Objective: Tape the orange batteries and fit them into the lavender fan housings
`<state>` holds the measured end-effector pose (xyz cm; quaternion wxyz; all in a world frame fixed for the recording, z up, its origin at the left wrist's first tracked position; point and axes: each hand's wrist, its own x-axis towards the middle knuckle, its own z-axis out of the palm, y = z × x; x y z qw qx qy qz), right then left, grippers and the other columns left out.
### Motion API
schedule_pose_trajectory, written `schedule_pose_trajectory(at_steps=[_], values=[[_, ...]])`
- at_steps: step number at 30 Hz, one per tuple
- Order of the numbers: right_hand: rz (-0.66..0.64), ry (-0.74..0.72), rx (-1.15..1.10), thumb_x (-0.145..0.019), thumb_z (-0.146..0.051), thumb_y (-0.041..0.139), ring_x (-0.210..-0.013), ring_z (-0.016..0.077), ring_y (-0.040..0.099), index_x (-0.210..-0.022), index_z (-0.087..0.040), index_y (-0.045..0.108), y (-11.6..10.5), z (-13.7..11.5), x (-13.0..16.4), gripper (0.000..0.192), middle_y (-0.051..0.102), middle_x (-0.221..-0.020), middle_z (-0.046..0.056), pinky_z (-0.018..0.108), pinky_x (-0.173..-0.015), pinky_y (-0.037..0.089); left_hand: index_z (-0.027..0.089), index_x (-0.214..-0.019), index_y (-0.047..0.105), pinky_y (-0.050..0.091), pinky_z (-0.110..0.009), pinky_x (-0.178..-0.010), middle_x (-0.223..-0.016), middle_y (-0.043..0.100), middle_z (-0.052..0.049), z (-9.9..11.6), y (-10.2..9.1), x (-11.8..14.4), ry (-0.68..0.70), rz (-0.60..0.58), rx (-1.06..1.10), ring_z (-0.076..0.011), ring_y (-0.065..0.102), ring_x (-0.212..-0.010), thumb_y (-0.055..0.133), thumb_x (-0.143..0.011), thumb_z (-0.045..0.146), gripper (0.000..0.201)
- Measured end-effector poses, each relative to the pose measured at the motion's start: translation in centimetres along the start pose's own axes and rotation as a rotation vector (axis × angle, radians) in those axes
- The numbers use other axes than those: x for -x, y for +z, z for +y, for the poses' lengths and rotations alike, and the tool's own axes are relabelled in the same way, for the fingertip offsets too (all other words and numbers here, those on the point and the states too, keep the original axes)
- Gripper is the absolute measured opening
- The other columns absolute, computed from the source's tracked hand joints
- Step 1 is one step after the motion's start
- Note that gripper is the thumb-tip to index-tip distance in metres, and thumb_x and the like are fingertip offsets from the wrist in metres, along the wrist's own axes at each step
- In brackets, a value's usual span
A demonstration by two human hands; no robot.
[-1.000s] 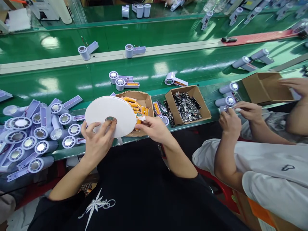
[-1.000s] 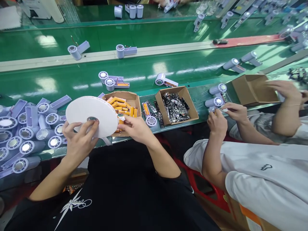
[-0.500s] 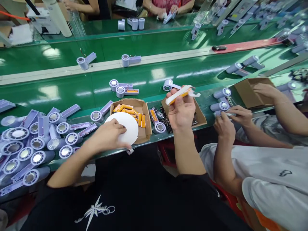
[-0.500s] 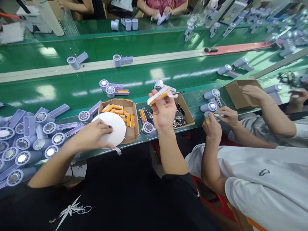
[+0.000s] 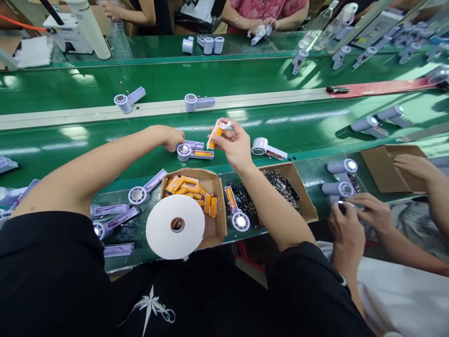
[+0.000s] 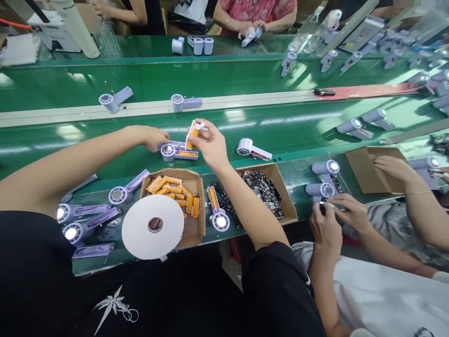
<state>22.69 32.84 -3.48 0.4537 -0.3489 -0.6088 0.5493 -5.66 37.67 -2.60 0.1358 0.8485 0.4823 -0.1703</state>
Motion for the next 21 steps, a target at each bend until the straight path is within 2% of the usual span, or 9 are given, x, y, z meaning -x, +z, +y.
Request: schedule_pose_trajectory(at_steps=[3, 8, 12, 14, 17, 19, 21], values=[[-0.072, -0.006, 0.01, -0.083, -0.061, 0.092, -0.114, 0.0268, 0.082, -0.143, -0.032, 0.065, 1.6, 1.0, -2.4, 0.071, 0.084, -0.125, 0.006, 0.048, -0.1, 0.071, 0.033, -0.134, 0.083, 0.051, -0.041, -0.11, -0.138, 0.078, -0.007, -0.9, 0.0, 1.4, -0.001, -0.084, -0.135, -0.0314, 0.071, -0.124, 0.07, -0.08, 0.028, 0.056], [-0.181, -0.006, 0.089, -0.082, -0.049, 0.09, -0.104, 0.0249, 0.084, -0.134, -0.025, 0.072, 4.4, 2.0, -4.1, 0.06, 0.086, -0.112, 0.004, 0.045, -0.101, 0.07, 0.024, -0.131, 0.083, 0.05, -0.044, -0.114, -0.143, 0.074, -0.013, -3.3, 1.9, 4.9, -0.109, -0.049, -0.13, -0.0382, 0.062, -0.138, 0.071, -0.086, 0.024, 0.047], [-0.177, 0.013, 0.259, -0.084, -0.037, 0.085, -0.105, 0.0259, 0.085, -0.129, -0.021, 0.075, 7.0, 3.4, -5.1, 0.049, 0.088, -0.11, 0.005, 0.043, -0.101, 0.068, 0.021, -0.138, 0.081, 0.051, -0.047, -0.116, -0.147, 0.074, -0.017, -2.9, 3.3, 4.7, -0.211, 0.027, -0.013, -0.0434, 0.054, -0.148, 0.073, -0.087, 0.033, 0.053], [-0.172, 0.014, 0.357, -0.085, -0.031, 0.082, -0.103, 0.0263, 0.085, -0.129, -0.019, 0.076, 8.1, 4.0, -5.5, 0.046, 0.088, -0.108, 0.006, 0.042, -0.1, 0.067, 0.021, -0.134, 0.083, 0.052, -0.044, -0.115, -0.137, 0.079, -0.017, -2.8, 3.1, 3.9, -0.271, 0.053, 0.029, -0.0407, 0.062, -0.141, 0.073, -0.087, 0.037, 0.051], [-0.171, 0.023, 0.522, -0.09, -0.026, 0.078, -0.105, 0.0259, 0.085, -0.133, -0.015, 0.075, 9.1, 4.4, -5.9, 0.045, 0.089, -0.111, 0.009, 0.038, -0.101, 0.064, 0.03, -0.116, 0.088, 0.052, -0.034, -0.108, -0.117, 0.086, -0.006, -3.4, 2.1, 3.0, -0.279, 0.074, 0.123, -0.0304, 0.072, -0.124, 0.075, -0.085, 0.041, 0.035], [-0.193, 0.029, 0.673, -0.095, -0.025, 0.075, -0.108, 0.0252, 0.084, -0.138, -0.015, 0.073, 9.5, 4.2, -6.0, 0.045, 0.088, -0.116, 0.011, 0.037, -0.103, 0.062, 0.031, -0.112, 0.087, 0.051, -0.032, -0.106, -0.115, 0.087, -0.003, -3.8, 1.8, 2.8, -0.28, 0.133, 0.203, -0.027, 0.074, -0.121, 0.073, -0.088, 0.043, 0.03], [-0.238, 0.041, 0.867, -0.1, -0.029, 0.072, -0.111, 0.026, 0.082, -0.145, -0.016, 0.072, 9.9, 3.8, -6.1, 0.047, 0.088, -0.12, 0.012, 0.037, -0.105, 0.06, 0.029, -0.119, 0.086, 0.051, -0.034, -0.106, -0.121, 0.086, -0.006, -3.8, 1.8, 2.8, -0.3, 0.211, 0.252, -0.0283, 0.074, -0.122, 0.067, -0.093, 0.04, 0.034]])
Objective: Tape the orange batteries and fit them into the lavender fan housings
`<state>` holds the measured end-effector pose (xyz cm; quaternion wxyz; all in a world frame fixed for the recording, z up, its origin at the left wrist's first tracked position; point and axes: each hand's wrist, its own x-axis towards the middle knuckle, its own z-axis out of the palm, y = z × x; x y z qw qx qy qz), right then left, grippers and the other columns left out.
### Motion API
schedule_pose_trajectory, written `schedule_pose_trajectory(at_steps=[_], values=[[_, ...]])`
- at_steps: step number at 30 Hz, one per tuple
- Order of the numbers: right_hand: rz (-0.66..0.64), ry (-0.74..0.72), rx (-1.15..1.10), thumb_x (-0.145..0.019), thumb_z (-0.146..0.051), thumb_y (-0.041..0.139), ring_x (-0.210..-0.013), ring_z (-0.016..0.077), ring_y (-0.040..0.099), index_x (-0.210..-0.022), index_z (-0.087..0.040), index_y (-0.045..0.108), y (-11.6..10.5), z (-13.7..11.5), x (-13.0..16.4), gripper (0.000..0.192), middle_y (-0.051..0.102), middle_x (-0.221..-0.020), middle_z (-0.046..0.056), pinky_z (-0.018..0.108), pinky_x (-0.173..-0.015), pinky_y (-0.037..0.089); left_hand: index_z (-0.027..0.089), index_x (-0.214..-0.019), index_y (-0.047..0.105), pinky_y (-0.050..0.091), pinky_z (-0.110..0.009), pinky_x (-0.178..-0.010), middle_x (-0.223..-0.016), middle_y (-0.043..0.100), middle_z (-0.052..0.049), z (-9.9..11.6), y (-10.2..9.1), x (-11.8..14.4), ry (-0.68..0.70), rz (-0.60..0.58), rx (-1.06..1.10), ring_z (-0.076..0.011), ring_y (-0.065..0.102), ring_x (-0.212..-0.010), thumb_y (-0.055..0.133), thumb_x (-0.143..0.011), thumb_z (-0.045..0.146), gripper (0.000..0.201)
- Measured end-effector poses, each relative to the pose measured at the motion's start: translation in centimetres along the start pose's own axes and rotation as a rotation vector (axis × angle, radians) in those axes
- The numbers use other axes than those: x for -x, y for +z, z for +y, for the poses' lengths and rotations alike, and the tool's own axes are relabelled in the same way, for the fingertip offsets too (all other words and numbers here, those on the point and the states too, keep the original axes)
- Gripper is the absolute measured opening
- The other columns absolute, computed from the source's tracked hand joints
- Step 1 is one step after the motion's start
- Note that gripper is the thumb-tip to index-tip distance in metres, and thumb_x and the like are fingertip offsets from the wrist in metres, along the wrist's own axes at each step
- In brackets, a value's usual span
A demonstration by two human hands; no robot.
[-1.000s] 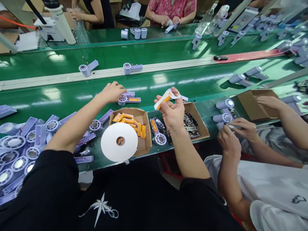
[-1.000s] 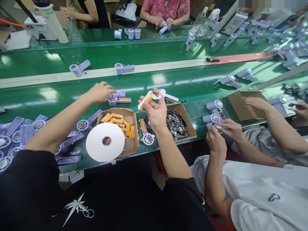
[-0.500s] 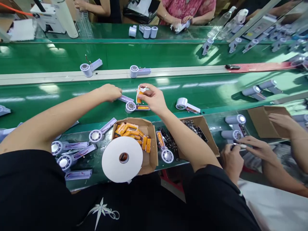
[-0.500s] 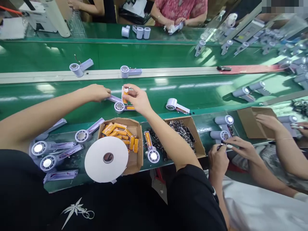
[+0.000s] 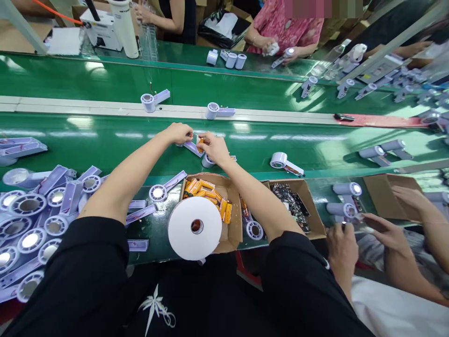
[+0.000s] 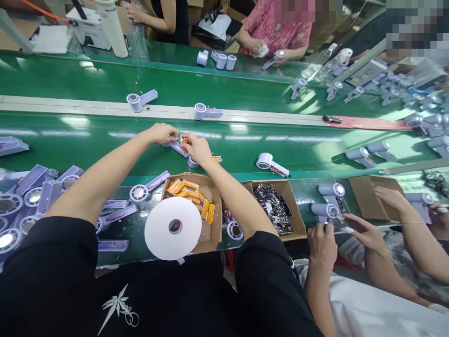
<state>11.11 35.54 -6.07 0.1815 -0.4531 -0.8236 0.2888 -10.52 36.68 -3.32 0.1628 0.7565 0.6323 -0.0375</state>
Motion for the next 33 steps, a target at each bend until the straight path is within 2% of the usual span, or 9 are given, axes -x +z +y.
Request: schedule_pose_trajectory(at_steps=[7, 13, 17, 21, 24, 26, 28, 31, 33], values=[[-0.289, -0.008, 0.546, -0.109, -0.042, 0.066, -0.118, 0.0349, 0.079, -0.153, -0.025, 0.073, 0.2, -1.6, -0.9, 0.048, 0.084, -0.129, 0.019, 0.044, -0.103, 0.059, 0.023, -0.128, 0.083, 0.05, -0.036, -0.1, -0.135, 0.082, -0.014, 2.7, 1.6, 1.4, -0.098, 0.128, 0.101, -0.0299, 0.074, -0.125, 0.062, -0.099, 0.029, 0.036], [-0.404, -0.019, 0.493, -0.109, -0.032, 0.069, -0.125, 0.0355, 0.076, -0.13, -0.006, 0.084, 1.1, -1.7, -3.8, 0.037, 0.081, -0.13, 0.029, 0.045, -0.114, 0.053, 0.022, -0.132, 0.081, 0.048, -0.036, -0.103, -0.14, 0.079, -0.015, 4.3, 2.2, 0.8, -0.147, 0.131, 0.149, -0.0275, 0.07, -0.129, 0.058, -0.102, 0.022, 0.037], [-0.276, -0.043, 0.432, -0.104, -0.034, 0.075, -0.13, 0.0379, 0.072, -0.135, -0.007, 0.08, -2.2, -3.4, -2.2, 0.041, 0.078, -0.139, 0.025, 0.05, -0.119, 0.051, 0.009, -0.142, 0.074, 0.044, -0.05, -0.117, -0.149, 0.071, -0.027, 5.4, 1.0, 0.8, -0.121, 0.119, 0.174, -0.0384, 0.063, -0.141, 0.059, -0.097, 0.018, 0.048], [0.015, -0.136, 0.186, -0.113, -0.048, 0.062, -0.11, 0.0315, 0.075, -0.106, -0.018, 0.086, -7.6, -4.0, 9.5, 0.039, 0.083, -0.102, 0.011, 0.05, -0.112, 0.054, 0.016, -0.158, 0.063, 0.035, -0.063, -0.129, -0.157, 0.066, -0.021, 6.9, -0.1, 6.7, -0.016, 0.221, 0.221, -0.0425, 0.051, -0.154, 0.065, -0.097, 0.033, 0.064], [-0.143, -0.098, 0.027, -0.106, -0.067, 0.069, -0.081, 0.0233, 0.073, -0.081, -0.026, 0.082, -8.2, -4.4, 23.4, 0.05, 0.078, -0.078, 0.003, 0.039, -0.088, 0.056, 0.034, -0.147, 0.074, 0.035, -0.064, -0.132, -0.148, 0.073, -0.01, 8.7, 1.1, 17.6, 0.37, -0.025, 0.206, -0.0405, 0.056, -0.153, 0.078, -0.086, 0.051, 0.063], [-0.236, 0.008, -0.01, -0.099, -0.071, 0.076, -0.076, 0.0235, 0.074, -0.081, -0.025, 0.082, -6.1, -4.7, 30.9, 0.05, 0.079, -0.076, 0.004, 0.035, -0.075, 0.051, 0.042, -0.146, 0.074, 0.032, -0.069, -0.135, -0.157, 0.07, -0.008, 9.9, 3.1, 24.9, 0.508, -0.083, 0.148, -0.0423, 0.054, -0.157, 0.085, -0.075, 0.049, 0.072], [-0.304, 0.126, -0.03, -0.094, -0.074, 0.082, -0.074, 0.0245, 0.076, -0.093, -0.024, 0.086, -2.9, -5.4, 35.2, 0.05, 0.081, -0.076, 0.005, 0.033, -0.07, 0.048, 0.043, -0.143, 0.074, 0.032, -0.075, -0.134, -0.163, 0.067, -0.008, 10.7, 5.3, 30.2, 0.496, -0.005, 0.088, -0.0459, 0.053, -0.159, 0.084, -0.072, 0.034, 0.072], [-0.342, 0.183, -0.194, -0.093, -0.07, 0.085, -0.07, 0.0215, 0.076, -0.111, -0.023, 0.086, 1.8, -6.9, 36.9, 0.05, 0.083, -0.078, 0.002, 0.03, -0.067, 0.049, 0.039, -0.139, 0.075, 0.038, -0.072, -0.133, -0.157, 0.072, -0.009, 10.7, 7.8, 33.9, 0.415, 0.132, 0.037, -0.046, 0.056, -0.156, 0.083, -0.077, 0.029, 0.063], [-0.359, 0.068, -0.335, -0.106, -0.062, 0.073, -0.066, 0.0182, 0.073, -0.105, -0.023, 0.086, 3.6, -7.8, 36.8, 0.041, 0.082, -0.075, 0.0, 0.028, -0.067, 0.051, 0.036, -0.138, 0.073, 0.041, -0.07, -0.133, -0.146, 0.075, -0.011, 10.3, 8.8, 35.0, 0.335, 0.283, 0.034, -0.0461, 0.056, -0.153, 0.084, -0.082, 0.038, 0.057]])
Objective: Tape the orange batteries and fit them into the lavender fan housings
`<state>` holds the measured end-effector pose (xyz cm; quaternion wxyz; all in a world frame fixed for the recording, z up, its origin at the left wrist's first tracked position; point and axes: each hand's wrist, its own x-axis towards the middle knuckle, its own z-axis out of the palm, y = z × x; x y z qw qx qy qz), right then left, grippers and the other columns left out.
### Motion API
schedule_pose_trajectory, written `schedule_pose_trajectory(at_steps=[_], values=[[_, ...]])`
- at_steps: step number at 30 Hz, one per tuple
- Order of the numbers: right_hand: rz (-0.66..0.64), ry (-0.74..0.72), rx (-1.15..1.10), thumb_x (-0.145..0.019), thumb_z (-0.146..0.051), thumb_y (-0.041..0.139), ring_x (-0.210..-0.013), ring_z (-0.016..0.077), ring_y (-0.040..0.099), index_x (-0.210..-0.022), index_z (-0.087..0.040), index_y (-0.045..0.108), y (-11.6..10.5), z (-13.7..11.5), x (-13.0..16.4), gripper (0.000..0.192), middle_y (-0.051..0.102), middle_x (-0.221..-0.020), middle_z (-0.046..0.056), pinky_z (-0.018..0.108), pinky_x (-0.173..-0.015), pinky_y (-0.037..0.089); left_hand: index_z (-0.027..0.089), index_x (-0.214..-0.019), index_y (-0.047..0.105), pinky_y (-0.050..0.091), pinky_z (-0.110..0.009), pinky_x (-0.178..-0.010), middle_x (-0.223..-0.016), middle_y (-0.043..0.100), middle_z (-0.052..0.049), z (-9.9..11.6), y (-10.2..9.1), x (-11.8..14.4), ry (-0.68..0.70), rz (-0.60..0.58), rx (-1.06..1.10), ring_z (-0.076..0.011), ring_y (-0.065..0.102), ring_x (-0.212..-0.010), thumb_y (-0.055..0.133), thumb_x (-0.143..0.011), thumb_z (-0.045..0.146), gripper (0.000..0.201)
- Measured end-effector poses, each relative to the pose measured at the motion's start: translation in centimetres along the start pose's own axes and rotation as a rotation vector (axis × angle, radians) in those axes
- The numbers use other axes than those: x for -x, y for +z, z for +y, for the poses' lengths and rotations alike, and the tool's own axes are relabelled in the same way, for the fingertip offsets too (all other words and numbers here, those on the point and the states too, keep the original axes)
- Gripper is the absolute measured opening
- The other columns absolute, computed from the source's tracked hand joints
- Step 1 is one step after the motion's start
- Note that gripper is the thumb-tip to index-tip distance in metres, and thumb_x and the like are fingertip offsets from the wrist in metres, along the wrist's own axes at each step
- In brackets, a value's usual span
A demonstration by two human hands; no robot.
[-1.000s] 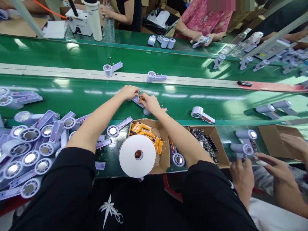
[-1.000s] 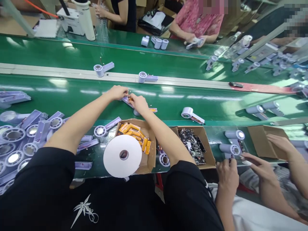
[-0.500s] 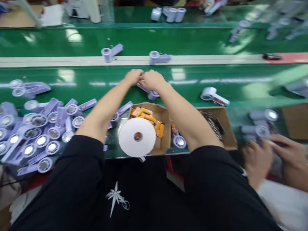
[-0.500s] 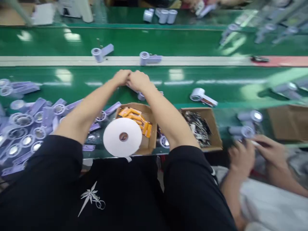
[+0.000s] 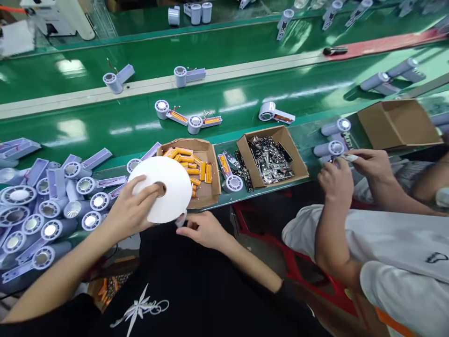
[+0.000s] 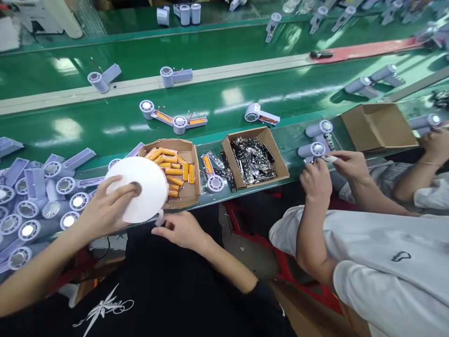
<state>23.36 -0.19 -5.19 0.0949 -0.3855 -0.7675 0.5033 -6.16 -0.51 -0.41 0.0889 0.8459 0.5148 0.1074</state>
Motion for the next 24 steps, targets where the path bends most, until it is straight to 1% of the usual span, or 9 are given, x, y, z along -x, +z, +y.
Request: schedule_pose_trajectory(at_steps=[3, 6, 8, 12, 14, 16, 19, 21, 24], values=[[-0.11, -0.21, 0.08, -0.116, -0.046, 0.059, -0.069, 0.0176, 0.074, -0.096, -0.024, 0.088, 0.2, -0.4, -0.4, 0.041, 0.082, -0.077, 0.002, 0.027, -0.068, 0.052, 0.033, -0.142, 0.063, 0.039, -0.074, -0.132, -0.14, 0.072, -0.015, -0.1, 0.8, 2.1, -0.16, 0.301, -0.069, -0.0476, 0.052, -0.154, 0.089, -0.081, 0.045, 0.067], [-0.276, -0.208, 0.308, -0.103, -0.047, 0.081, -0.076, 0.0215, 0.078, -0.103, -0.025, 0.09, -2.5, -0.6, -1.2, 0.023, 0.084, -0.08, 0.003, 0.028, -0.072, 0.055, 0.029, -0.151, 0.049, 0.037, -0.076, -0.132, -0.145, 0.062, -0.019, 0.0, 2.0, 4.0, -0.274, 0.449, -0.081, -0.0484, 0.045, -0.157, 0.089, -0.082, 0.046, 0.081], [-0.254, -0.16, 0.381, -0.103, -0.047, 0.082, -0.089, 0.0249, 0.081, -0.111, -0.025, 0.09, -5.1, -0.8, -2.8, 0.025, 0.087, -0.094, 0.007, 0.031, -0.081, 0.06, 0.028, -0.153, 0.045, 0.036, -0.076, -0.132, -0.147, 0.058, -0.02, 0.3, 2.9, 4.6, -0.298, 0.456, -0.063, -0.0481, 0.044, -0.156, 0.086, -0.084, 0.044, 0.083], [0.027, 0.099, 0.646, -0.116, -0.039, 0.058, -0.125, 0.0331, 0.078, -0.129, -0.02, 0.084, -8.7, -1.7, -7.7, 0.035, 0.081, -0.135, 0.019, 0.04, -0.104, 0.061, 0.03, -0.151, 0.046, 0.034, -0.075, -0.132, -0.146, 0.059, -0.018, 0.9, 3.9, 4.2, -0.28, 0.45, -0.046, -0.0464, 0.045, -0.155, 0.085, -0.084, 0.037, 0.078], [0.0, 0.239, 0.779, -0.113, -0.042, 0.062, -0.126, 0.0383, 0.078, -0.128, -0.017, 0.085, -8.9, -2.0, -9.8, 0.037, 0.078, -0.137, 0.024, 0.044, -0.103, 0.062, 0.03, -0.15, 0.047, 0.035, -0.074, -0.132, -0.145, 0.06, -0.018, 1.2, 4.1, 3.8, -0.261, 0.464, -0.033, -0.046, 0.042, -0.156, 0.083, -0.086, 0.036, 0.074], [-0.055, 0.29, 0.817, -0.11, -0.041, 0.066, -0.124, 0.0402, 0.079, -0.125, -0.014, 0.086, -8.7, -2.0, -11.0, 0.036, 0.078, -0.136, 0.026, 0.045, -0.101, 0.064, 0.029, -0.149, 0.049, 0.035, -0.073, -0.132, -0.145, 0.06, -0.018, 1.4, 4.3, 3.4, -0.254, 0.46, -0.02, -0.0455, 0.041, -0.157, 0.081, -0.088, 0.036, 0.07], [-0.089, 0.265, 0.803, -0.107, -0.037, 0.071, -0.126, 0.0386, 0.078, -0.121, -0.014, 0.087, -9.5, -1.4, -11.0, 0.031, 0.079, -0.136, 0.025, 0.044, -0.102, 0.064, 0.029, -0.147, 0.054, 0.035, -0.072, -0.132, -0.145, 0.062, -0.017, 1.5, 4.7, 3.2, -0.271, 0.422, 0.003, -0.0457, 0.04, -0.155, 0.081, -0.087, 0.036, 0.066], [-0.084, 0.168, 0.711, -0.108, -0.036, 0.07, -0.126, 0.0348, 0.077, -0.112, -0.016, 0.088, -10.9, -0.8, -10.0, 0.027, 0.081, -0.131, 0.02, 0.042, -0.107, 0.062, 0.03, -0.145, 0.057, 0.035, -0.072, -0.131, -0.143, 0.064, -0.017, 1.5, 4.7, 3.3, -0.286, 0.406, 0.011, -0.0463, 0.041, -0.154, 0.083, -0.085, 0.036, 0.066], [0.02, -0.068, 0.282, -0.112, -0.048, 0.061, -0.112, 0.0288, 0.079, -0.104, -0.018, 0.087, -13.2, -0.2, -7.6, 0.041, 0.084, -0.113, 0.013, 0.042, -0.106, 0.062, 0.032, -0.143, 0.06, 0.036, -0.072, -0.129, -0.139, 0.066, -0.016, 1.5, 4.5, 3.7, -0.271, 0.426, -0.021, -0.0464, 0.042, -0.151, 0.084, -0.085, 0.032, 0.064]])
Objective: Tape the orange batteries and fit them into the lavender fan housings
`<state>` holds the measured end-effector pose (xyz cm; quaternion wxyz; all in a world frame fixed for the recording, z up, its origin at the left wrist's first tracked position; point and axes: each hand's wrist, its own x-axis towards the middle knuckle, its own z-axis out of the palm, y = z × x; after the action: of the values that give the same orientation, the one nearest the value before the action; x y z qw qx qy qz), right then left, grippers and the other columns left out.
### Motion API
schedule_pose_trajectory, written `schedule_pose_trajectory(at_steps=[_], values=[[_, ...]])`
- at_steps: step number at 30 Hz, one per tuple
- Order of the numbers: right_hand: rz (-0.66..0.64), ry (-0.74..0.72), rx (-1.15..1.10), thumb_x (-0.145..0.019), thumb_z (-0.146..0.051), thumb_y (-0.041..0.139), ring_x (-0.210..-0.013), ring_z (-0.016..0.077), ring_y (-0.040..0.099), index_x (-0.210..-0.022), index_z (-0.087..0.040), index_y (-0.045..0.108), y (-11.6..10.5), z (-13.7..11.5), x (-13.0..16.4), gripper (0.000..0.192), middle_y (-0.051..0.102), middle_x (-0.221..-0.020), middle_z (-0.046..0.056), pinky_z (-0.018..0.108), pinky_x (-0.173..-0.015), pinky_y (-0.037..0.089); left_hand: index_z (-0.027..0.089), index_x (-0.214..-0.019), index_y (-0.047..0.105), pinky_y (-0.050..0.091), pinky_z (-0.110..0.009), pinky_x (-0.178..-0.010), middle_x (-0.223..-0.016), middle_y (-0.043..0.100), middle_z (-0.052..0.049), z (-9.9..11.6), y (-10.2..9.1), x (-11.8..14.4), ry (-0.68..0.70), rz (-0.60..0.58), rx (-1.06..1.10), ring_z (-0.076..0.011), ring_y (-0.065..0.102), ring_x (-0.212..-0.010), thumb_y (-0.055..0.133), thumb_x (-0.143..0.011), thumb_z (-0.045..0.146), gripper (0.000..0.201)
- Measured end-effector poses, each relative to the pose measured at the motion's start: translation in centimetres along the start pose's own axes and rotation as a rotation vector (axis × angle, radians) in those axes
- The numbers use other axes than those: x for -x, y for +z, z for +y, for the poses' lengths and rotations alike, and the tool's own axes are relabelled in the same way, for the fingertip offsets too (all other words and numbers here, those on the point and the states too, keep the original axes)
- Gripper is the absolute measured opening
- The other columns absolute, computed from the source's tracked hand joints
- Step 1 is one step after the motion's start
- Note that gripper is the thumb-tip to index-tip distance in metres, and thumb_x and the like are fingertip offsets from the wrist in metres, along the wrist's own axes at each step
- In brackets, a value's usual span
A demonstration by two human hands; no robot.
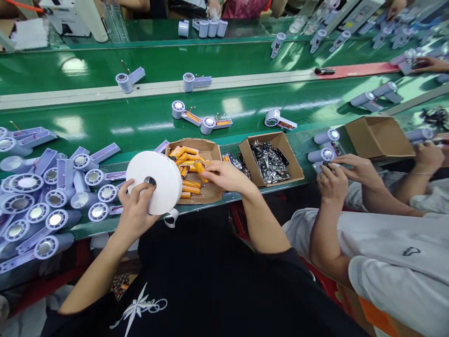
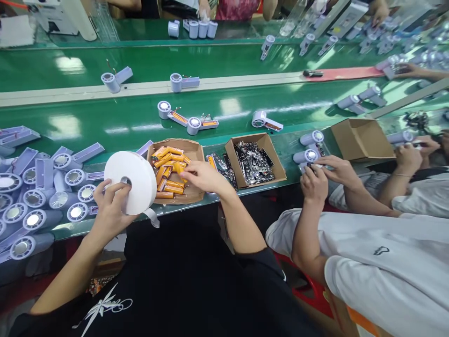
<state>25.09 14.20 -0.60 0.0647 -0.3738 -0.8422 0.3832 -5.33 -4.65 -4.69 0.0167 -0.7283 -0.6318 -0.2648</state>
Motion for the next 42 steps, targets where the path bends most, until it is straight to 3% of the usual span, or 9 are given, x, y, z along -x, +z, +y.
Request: schedule_pose_trajectory(at_steps=[6, 13, 18, 20, 24, 28, 32, 37, 42], values=[[0.257, -0.091, -0.757, -0.09, -0.073, 0.085, -0.101, 0.0248, 0.083, -0.135, -0.022, 0.078, 1.0, -2.8, 2.9, 0.068, 0.086, -0.116, 0.009, 0.038, -0.096, 0.069, 0.033, -0.146, 0.063, 0.04, -0.069, -0.126, -0.135, 0.071, -0.014, 0.4, -0.9, 0.1, 0.051, -0.013, -0.061, -0.0463, 0.044, -0.149, 0.083, -0.088, 0.024, 0.062], [0.14, -0.005, -0.463, -0.096, -0.051, 0.084, -0.089, 0.0264, 0.082, -0.102, -0.024, 0.081, 0.6, -5.2, 3.5, 0.028, 0.084, -0.089, 0.004, 0.037, -0.086, 0.067, 0.031, -0.152, 0.064, 0.044, -0.061, -0.123, -0.133, 0.076, -0.013, 1.1, -1.6, -0.9, 0.206, 0.015, -0.166, -0.0431, 0.047, -0.149, 0.077, -0.09, 0.012, 0.065], [0.071, 0.02, -0.659, -0.084, -0.051, 0.095, -0.092, 0.0255, 0.081, -0.097, -0.02, 0.082, 1.1, -4.7, 2.6, 0.036, 0.083, -0.089, 0.004, 0.037, -0.084, 0.068, 0.029, -0.156, 0.065, 0.038, -0.06, -0.128, -0.129, 0.081, -0.01, 1.9, -2.4, -2.3, 0.309, 0.013, -0.231, -0.0376, 0.051, -0.139, 0.073, -0.088, 0.004, 0.073], [0.207, 0.047, -0.877, -0.077, -0.054, 0.1, -0.094, 0.0257, 0.083, -0.103, -0.02, 0.083, 3.4, -4.9, 2.5, 0.047, 0.085, -0.093, 0.005, 0.038, -0.087, 0.07, 0.03, -0.156, 0.066, 0.034, -0.067, -0.129, -0.124, 0.082, -0.009, 2.7, -2.4, -2.3, 0.274, 0.039, -0.257, -0.0383, 0.05, -0.13, 0.076, -0.088, 0.009, 0.072], [0.734, 0.102, -1.197, -0.076, -0.059, 0.101, -0.095, 0.0251, 0.084, -0.107, -0.023, 0.079, 6.5, -3.9, 2.7, 0.052, 0.087, -0.103, 0.008, 0.042, -0.089, 0.072, 0.03, -0.145, 0.074, 0.037, -0.069, -0.123, -0.121, 0.082, -0.01, 5.5, -0.4, -1.7, 0.131, 0.01, -0.215, -0.0345, 0.052, -0.111, 0.078, -0.089, 0.016, 0.058], [1.174, -0.054, -1.13, -0.082, -0.059, 0.095, -0.102, 0.0214, 0.083, -0.102, -0.026, 0.075, 1.5, 0.6, 1.2, 0.044, 0.084, -0.11, 0.004, 0.035, -0.087, 0.073, 0.027, -0.149, 0.071, 0.033, -0.075, -0.126, -0.142, 0.075, -0.015, 7.3, 1.5, -4.1, 0.093, -0.342, -0.118, -0.0391, 0.058, -0.123, 0.087, -0.088, 0.03, 0.064], [1.169, -0.055, -1.013, -0.083, -0.056, 0.095, -0.111, 0.0257, 0.083, -0.119, -0.031, 0.072, -2.7, 3.0, 1.1, 0.049, 0.08, -0.121, 0.005, 0.044, -0.09, 0.075, 0.024, -0.168, 0.053, 0.034, -0.072, -0.132, -0.163, 0.059, -0.021, 4.0, -1.0, -7.4, 0.176, -0.517, 0.003, -0.0475, 0.047, -0.151, 0.098, -0.074, 0.065, 0.112], [1.124, -0.045, -0.935, -0.07, -0.049, 0.106, -0.091, 0.0226, 0.086, -0.117, -0.033, 0.067, 0.6, 2.3, 4.8, 0.063, 0.076, -0.111, -0.004, 0.048, -0.086, 0.076, 0.023, -0.127, 0.082, 0.056, -0.056, -0.106, -0.124, 0.079, -0.017, -4.6, -4.8, -4.7, -0.086, -0.491, -0.285, -0.0381, 0.068, -0.124, 0.064, -0.108, 0.042, 0.033], [1.084, -0.063, -0.959, -0.068, -0.045, 0.109, -0.086, 0.0218, 0.088, -0.113, -0.034, 0.068, 2.6, 2.9, 6.5, 0.062, 0.08, -0.106, -0.006, 0.041, -0.079, 0.077, 0.022, -0.109, 0.087, 0.057, -0.059, -0.1, -0.124, 0.08, -0.019, -6.8, -5.5, -1.1, -0.109, -0.574, -0.508, -0.0415, 0.067, -0.125, 0.062, -0.099, 0.015, 0.028]])
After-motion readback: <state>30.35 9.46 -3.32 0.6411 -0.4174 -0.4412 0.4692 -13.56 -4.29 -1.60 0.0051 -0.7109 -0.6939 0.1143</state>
